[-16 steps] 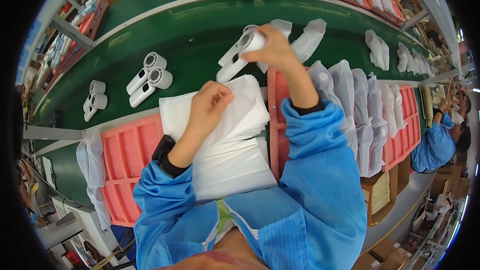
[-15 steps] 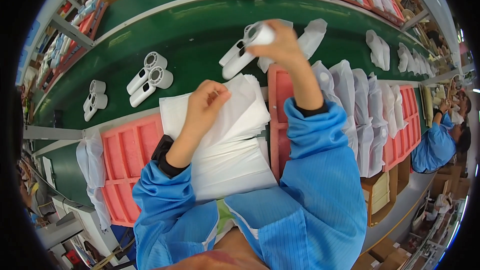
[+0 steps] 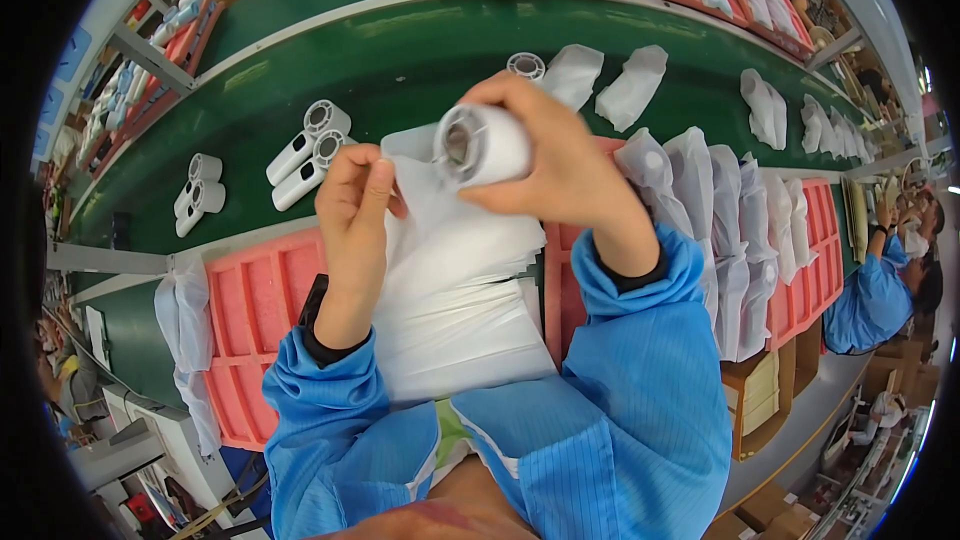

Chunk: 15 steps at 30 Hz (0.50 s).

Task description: The person packages handheld fans by hand, picking up a fan from the conveyor belt, wrapping it in a white foam sheet, and placing the wrapped fan into a pink tray.

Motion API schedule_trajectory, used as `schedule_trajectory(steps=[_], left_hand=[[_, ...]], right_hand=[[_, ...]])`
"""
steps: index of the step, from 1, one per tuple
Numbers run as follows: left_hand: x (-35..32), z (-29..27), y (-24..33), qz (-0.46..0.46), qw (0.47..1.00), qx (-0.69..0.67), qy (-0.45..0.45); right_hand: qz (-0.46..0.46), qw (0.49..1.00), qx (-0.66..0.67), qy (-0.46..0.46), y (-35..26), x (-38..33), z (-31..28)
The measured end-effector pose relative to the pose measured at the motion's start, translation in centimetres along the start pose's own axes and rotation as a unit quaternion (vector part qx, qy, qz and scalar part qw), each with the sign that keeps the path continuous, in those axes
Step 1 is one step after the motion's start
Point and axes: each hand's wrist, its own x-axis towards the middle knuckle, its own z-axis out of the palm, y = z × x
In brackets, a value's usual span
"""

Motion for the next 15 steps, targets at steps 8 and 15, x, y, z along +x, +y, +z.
schedule_trajectory(steps=[8,15], left_hand=[[-0.2,-0.5,2.9,-0.048,0.977,-0.204,0.041],[-2.2,1.1,2.8,0.277,0.946,0.166,0.006]], right_hand=[[-0.112,0.992,-0.019,-0.061,-0.8,0.0,4.3],[-0.131,0.987,-0.088,-0.023,-0.8,-0.3,5.2]])
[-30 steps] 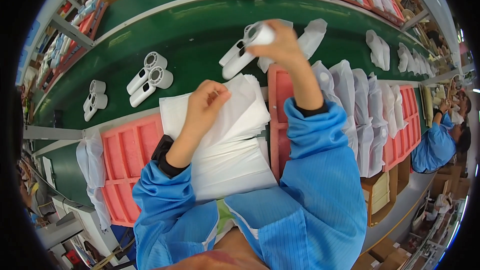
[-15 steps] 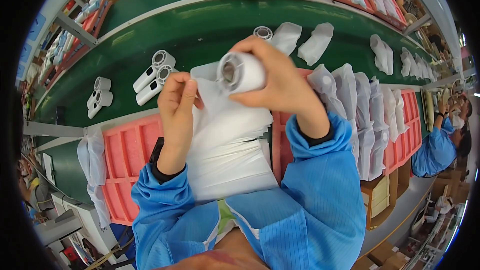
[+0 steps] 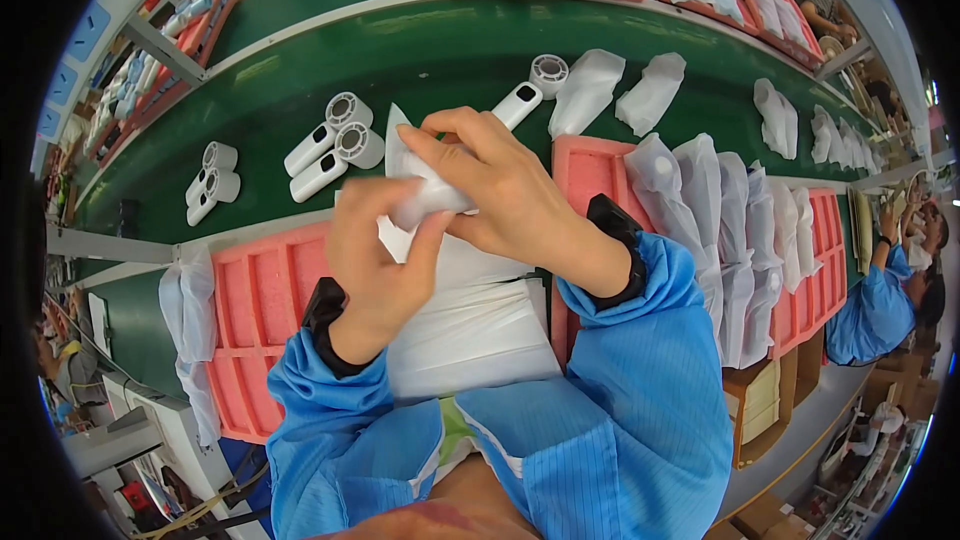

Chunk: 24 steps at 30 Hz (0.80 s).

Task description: The person packages handheld fans by hand, picking up a fan from the conveyor belt, wrapping it in a white foam sheet, and placing the wrapped fan into a pink tray.

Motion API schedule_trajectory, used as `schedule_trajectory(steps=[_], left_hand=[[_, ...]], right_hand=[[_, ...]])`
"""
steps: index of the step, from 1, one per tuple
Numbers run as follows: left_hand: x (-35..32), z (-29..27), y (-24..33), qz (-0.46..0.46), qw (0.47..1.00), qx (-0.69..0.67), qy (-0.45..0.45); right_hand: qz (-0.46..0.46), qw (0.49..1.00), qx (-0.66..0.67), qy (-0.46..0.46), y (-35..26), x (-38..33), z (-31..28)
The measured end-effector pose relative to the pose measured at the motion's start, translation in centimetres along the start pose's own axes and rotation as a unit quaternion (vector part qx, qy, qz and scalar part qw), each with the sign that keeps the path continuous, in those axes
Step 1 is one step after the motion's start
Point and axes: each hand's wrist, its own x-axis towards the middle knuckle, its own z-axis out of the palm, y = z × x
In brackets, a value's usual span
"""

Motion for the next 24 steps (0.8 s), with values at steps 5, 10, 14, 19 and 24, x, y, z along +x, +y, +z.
schedule_trajectory(steps=[5,10,14,19,24], left_hand=[[-0.8,0.2,0.0,0.166,0.956,0.238,-0.043],[-0.1,0.4,0.0,0.071,0.972,0.221,-0.032],[0.4,0.6,-1.3,-0.024,0.979,0.198,-0.045],[1.8,-1.7,-2.0,-0.123,0.992,0.0,-0.007],[3.4,-4.7,-2.7,-0.068,0.976,-0.158,-0.131]], right_hand=[[0.003,0.997,-0.054,0.052,0.1,0.2,-0.1],[0.036,0.985,-0.063,0.154,0.6,0.3,0.8],[0.023,0.992,0.016,0.124,-0.2,-0.3,2.3],[0.112,0.957,0.259,0.06,-0.2,-0.3,0.5],[0.054,0.995,0.055,0.059,0.6,1.0,0.6]])
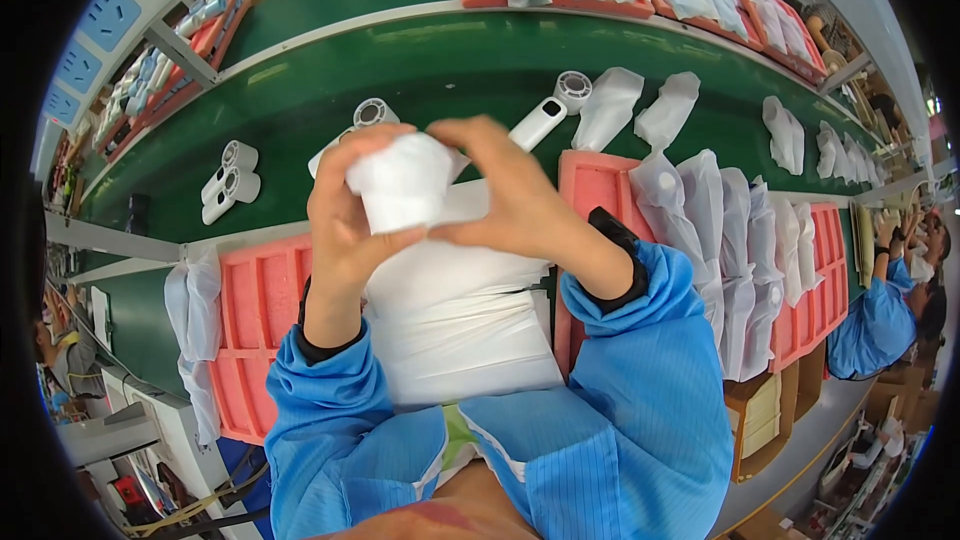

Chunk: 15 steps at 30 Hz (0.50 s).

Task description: The person packages handheld fans by hand, picking up a fan from the conveyor belt, wrapping it in a white foam sheet, and placing the wrapped fan into a pink tray.

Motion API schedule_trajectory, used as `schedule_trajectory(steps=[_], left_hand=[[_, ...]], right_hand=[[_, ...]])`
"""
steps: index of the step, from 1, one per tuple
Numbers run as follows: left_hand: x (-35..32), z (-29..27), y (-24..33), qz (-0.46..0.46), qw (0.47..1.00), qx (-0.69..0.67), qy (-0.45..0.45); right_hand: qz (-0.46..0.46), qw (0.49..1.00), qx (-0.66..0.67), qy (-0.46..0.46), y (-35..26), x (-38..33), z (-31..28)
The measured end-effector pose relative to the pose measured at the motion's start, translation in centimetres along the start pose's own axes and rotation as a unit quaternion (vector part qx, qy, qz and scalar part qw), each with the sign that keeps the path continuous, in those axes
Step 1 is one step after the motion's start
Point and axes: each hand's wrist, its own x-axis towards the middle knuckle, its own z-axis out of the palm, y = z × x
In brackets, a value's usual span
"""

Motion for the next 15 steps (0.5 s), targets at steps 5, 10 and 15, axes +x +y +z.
schedule_trajectory(steps=[5,10,15], left_hand=[[-0.1,-0.2,0.2,0.06,0.997,-0.013,0.04],[-0.8,1.0,-0.4,0.061,0.983,0.044,0.169],[-1.1,1.6,0.6,0.019,0.949,0.17,0.265]], right_hand=[[0.055,0.985,0.061,-0.152,1.4,-0.7,0.9],[0.028,0.997,-0.052,-0.057,1.4,-0.7,1.4],[-0.06,0.982,-0.181,0.019,1.7,-0.6,1.2]])
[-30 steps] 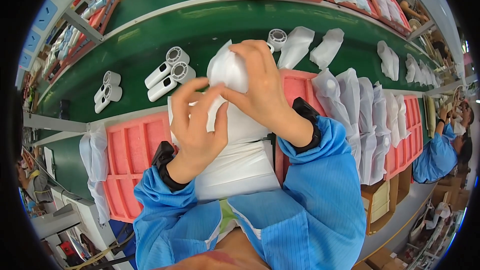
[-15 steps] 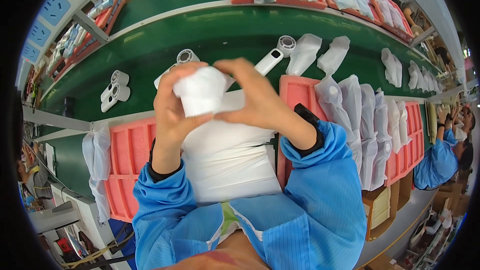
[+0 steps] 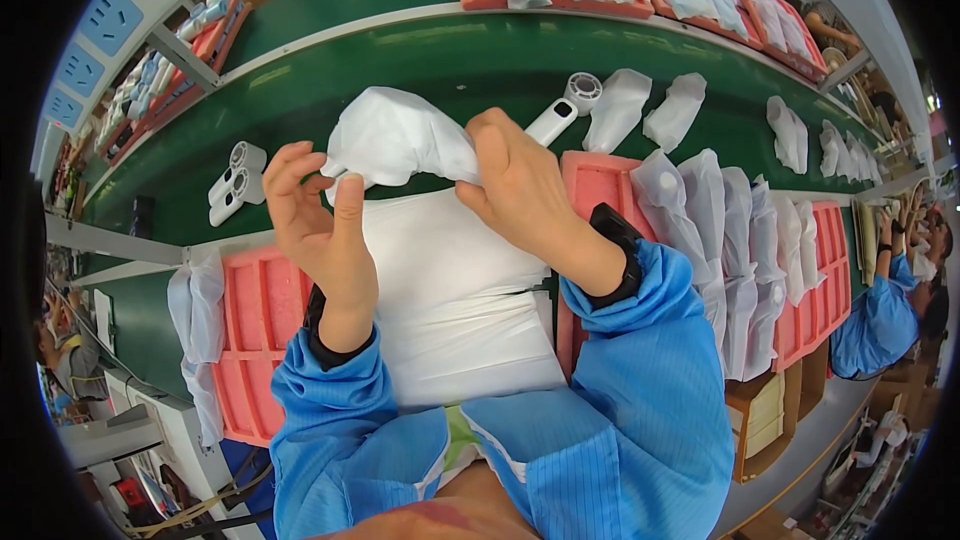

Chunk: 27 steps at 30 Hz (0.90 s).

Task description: The person packages handheld fans by hand, picking up a fan from the conveyor belt, wrapping it in a white foam sheet, and placing the wrapped fan into a pink tray.

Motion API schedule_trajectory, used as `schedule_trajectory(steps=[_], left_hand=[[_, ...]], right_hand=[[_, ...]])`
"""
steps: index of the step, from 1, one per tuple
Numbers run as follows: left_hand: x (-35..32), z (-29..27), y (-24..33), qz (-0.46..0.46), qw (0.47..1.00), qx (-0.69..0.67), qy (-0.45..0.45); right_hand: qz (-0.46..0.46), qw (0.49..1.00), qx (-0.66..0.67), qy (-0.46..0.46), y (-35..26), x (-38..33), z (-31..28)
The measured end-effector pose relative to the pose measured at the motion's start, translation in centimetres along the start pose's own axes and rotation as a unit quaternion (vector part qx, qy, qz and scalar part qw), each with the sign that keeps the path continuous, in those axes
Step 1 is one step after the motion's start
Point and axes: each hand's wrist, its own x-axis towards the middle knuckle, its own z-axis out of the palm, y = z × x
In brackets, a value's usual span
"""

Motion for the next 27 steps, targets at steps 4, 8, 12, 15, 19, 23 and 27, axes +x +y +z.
schedule_trajectory(steps=[4,8,12,15,19,23,27], left_hand=[[-0.2,0.1,-0.2,0.098,0.991,0.084,-0.018],[-0.3,0.0,0.0,0.181,0.973,0.141,-0.032],[0.5,-0.9,0.1,0.165,0.973,0.158,-0.014],[1.6,-1.7,-0.8,0.094,0.988,0.118,0.019],[2.5,-1.9,-2.6,-0.065,0.996,0.046,0.032],[-0.6,2.1,-2.3,-0.021,0.969,0.117,-0.218],[-5.2,4.5,-4.4,0.026,0.939,0.162,-0.301]], right_hand=[[-0.01,0.999,-0.015,0.028,-1.0,-0.1,0.4],[-0.001,1.0,0.004,0.021,-1.8,-0.3,1.0],[0.072,0.996,0.018,0.053,-1.8,-0.3,0.1],[0.126,0.973,0.163,-0.104,-1.8,-0.1,-1.4],[0.183,0.942,0.242,-0.144,0.8,-0.1,-0.1],[0.292,0.945,0.05,-0.14,7.6,1.2,3.3],[0.29,0.889,-0.257,-0.245,12.2,-0.4,9.3]])
